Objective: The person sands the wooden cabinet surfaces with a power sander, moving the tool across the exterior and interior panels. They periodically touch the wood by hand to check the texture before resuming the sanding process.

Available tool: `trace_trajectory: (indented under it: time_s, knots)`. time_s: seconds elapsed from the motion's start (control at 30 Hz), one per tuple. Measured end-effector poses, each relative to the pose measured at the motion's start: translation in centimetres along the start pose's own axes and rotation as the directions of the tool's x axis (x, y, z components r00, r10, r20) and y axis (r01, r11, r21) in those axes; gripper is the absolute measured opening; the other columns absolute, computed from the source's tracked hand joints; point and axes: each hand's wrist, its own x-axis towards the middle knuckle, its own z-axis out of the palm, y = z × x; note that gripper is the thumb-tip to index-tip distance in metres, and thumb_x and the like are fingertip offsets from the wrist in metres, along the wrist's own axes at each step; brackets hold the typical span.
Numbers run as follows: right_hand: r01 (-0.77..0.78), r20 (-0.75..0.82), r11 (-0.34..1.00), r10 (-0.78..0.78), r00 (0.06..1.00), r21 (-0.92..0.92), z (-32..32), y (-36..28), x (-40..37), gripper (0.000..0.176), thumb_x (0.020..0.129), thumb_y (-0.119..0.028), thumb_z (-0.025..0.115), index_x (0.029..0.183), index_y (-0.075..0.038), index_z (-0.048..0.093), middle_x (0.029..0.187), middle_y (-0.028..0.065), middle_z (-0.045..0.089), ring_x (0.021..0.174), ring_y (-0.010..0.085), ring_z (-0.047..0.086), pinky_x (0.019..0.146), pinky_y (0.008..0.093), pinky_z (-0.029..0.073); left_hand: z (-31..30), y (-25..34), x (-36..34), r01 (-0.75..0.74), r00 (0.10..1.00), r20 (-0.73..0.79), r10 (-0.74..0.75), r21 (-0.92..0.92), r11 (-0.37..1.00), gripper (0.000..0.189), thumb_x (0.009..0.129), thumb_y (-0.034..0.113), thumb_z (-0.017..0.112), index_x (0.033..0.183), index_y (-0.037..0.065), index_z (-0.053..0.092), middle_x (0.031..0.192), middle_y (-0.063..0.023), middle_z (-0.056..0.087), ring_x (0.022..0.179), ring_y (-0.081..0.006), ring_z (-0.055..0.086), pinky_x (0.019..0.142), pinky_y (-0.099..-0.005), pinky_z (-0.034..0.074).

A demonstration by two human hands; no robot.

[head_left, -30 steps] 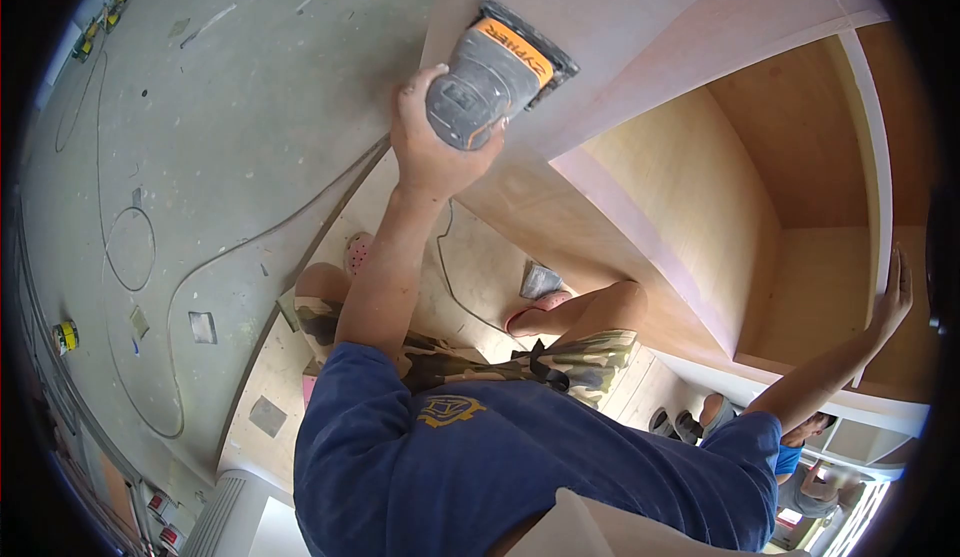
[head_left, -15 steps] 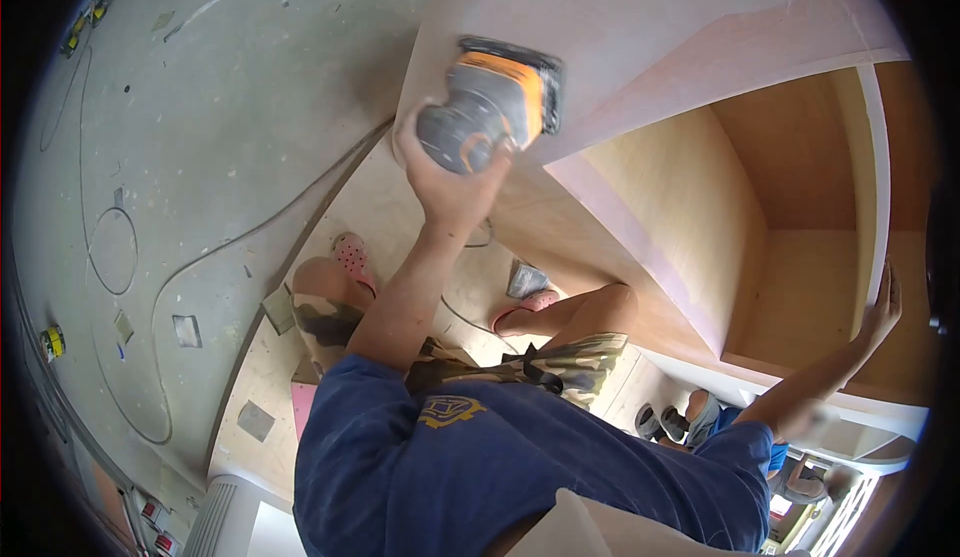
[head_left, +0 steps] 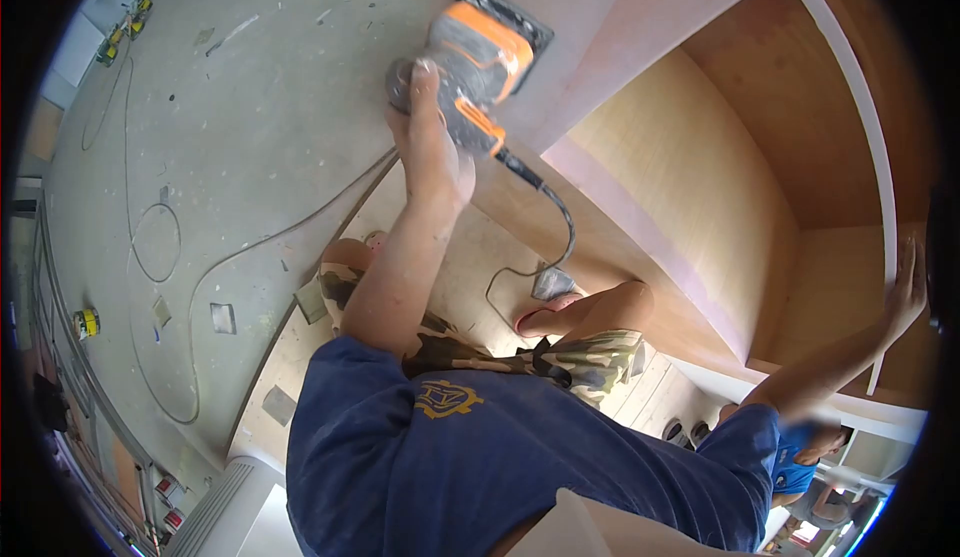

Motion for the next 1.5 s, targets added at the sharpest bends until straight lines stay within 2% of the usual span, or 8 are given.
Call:
trace_trajectory:
  time_s: [0.13, 0.2, 0.23, 0.27, 0.33, 0.43, 0.83, 1.5]
  knots:
    - [0.446, -0.451, 0.781, -0.619, 0.643, -0.437, 1.5, 0.9, -1.9, 0.025, 0.086, -0.014, 0.073, 0.098, 0.008, 0.069, 0.088, 0.0107, 0.073, 0.07, 0.0139, 0.069, 0.069, 0.0192, 0.058, -0.5, 1.0, 1.2, -0.021, 0.996, 0.085, 0.021, -0.003, 1.0, 0.042, 0.095, 0.043, 0.057, 0.115, 0.007, 0.046, 0.103, -0.0097, 0.057, 0.08, -0.0211, 0.059, 0.064, -0.0366, 0.052]
    - [0.788, -0.442, 0.59, -0.762, 0.473, -0.176, 7.2, -12.2, -14.5, 0.02, 0.087, -0.011, 0.072, 0.098, 0.004, 0.069, 0.091, 0.0117, 0.071, 0.074, 0.0154, 0.068, 0.068, 0.0217, 0.058, -1.8, 0.4, 1.5, -0.002, 0.99, 0.138, 0.004, -0.015, 1.0, 0.044, 0.096, 0.043, 0.057, 0.116, 0.006, 0.046, 0.103, -0.0099, 0.058, 0.08, -0.0209, 0.059, 0.064, -0.0362, 0.052]
    - [0.302, -0.098, 0.777, -0.299, 0.949, 0.552, 11.6, -15.5, -19.3, 0.02, 0.085, -0.009, 0.07, 0.098, 0.006, 0.068, 0.098, 0.0164, 0.069, 0.091, 0.0295, 0.066, 0.077, 0.0378, 0.055, -2.4, -0.2, 1.0, 0.043, 0.989, 0.143, -0.042, -0.004, 0.999, 0.045, 0.096, 0.044, 0.056, 0.116, 0.005, 0.045, 0.102, -0.0101, 0.058, 0.081, -0.0214, 0.06, 0.066, -0.0374, 0.053]
    - [0.533, 0.183, 0.625, -0.729, 0.66, 0.57, 15.2, -15.6, -22.2, 0.063, 0.073, -0.003, 0.072, 0.131, -0.005, 0.05, 0.121, 0.0158, 0.059, 0.106, 0.0292, 0.059, 0.094, 0.0403, 0.047, -3.0, -1.0, 0.7, 0.087, 0.985, 0.15, -0.086, 0.003, 0.996, 0.046, 0.096, 0.045, 0.055, 0.116, 0.004, 0.045, 0.102, -0.0104, 0.058, 0.082, -0.0219, 0.061, 0.068, -0.0385, 0.054]
    - [0.439, 0.501, 0.636, -0.771, 0.393, 0.635, 20.7, -26.2, -29.0, 0.081, 0.07, -0.015, 0.078, 0.141, -0.008, 0.041, 0.13, 0.0161, 0.051, 0.106, 0.0362, 0.058, 0.093, 0.0475, 0.046, -4.0, -2.9, 0.4, 0.08, 0.99, 0.118, -0.077, -0.018, 0.997, 0.043, 0.096, 0.042, 0.057, 0.114, 0.004, 0.046, 0.104, -0.0106, 0.057, 0.08, -0.0211, 0.062, 0.066, -0.0361, 0.055]
    - [0.355, 0.888, 0.885, -0.395, 0.235, 0.3, 25.6, -33.1, -35.1, 0.098, 0.074, -0.009, 0.069, 0.153, -0.017, 0.012, 0.116, 0.0278, 0.055, 0.096, 0.0426, 0.062, 0.079, 0.0521, 0.053, -6.7, -4.8, 0.6, 0.094, 0.995, 0.029, -0.096, 0.06, 0.994, 0.049, 0.097, 0.039, 0.056, 0.121, 0.0, 0.04, 0.113, -0.0144, 0.054, 0.092, -0.0222, 0.061, 0.074, -0.0345, 0.055]
    - [0.254, 0.711, 0.875, -0.483, 0.511, 0.412, 25.0, -37.1, -29.2, 0.087, 0.07, -0.001, 0.064, 0.148, -0.011, 0.026, 0.095, 0.0272, 0.067, 0.085, 0.0466, 0.065, 0.07, 0.0494, 0.053, -5.7, 0.2, 0.8, -0.141, 0.915, 0.403, 0.029, 0.251, 0.958, 0.065, 0.096, 0.037, 0.059, 0.127, -0.009, 0.026, 0.117, -0.0186, 0.053, 0.102, -0.0192, 0.058, 0.086, -0.0286, 0.05]
    - [0.447, 0.744, 0.856, -0.473, 0.473, 0.26, 25.0, -37.0, -29.0, 0.096, 0.066, -0.006, 0.065, 0.151, -0.018, 0.023, 0.073, 0.0212, 0.066, 0.068, 0.0442, 0.064, 0.063, 0.0492, 0.052, -6.1, -0.9, 1.0, -0.107, 0.903, 0.428, 0.034, 0.147, 0.983, 0.057, 0.095, 0.028, 0.06, 0.127, -0.01, 0.032, 0.114, -0.0161, 0.055, 0.099, -0.0171, 0.06, 0.085, -0.0295, 0.052]
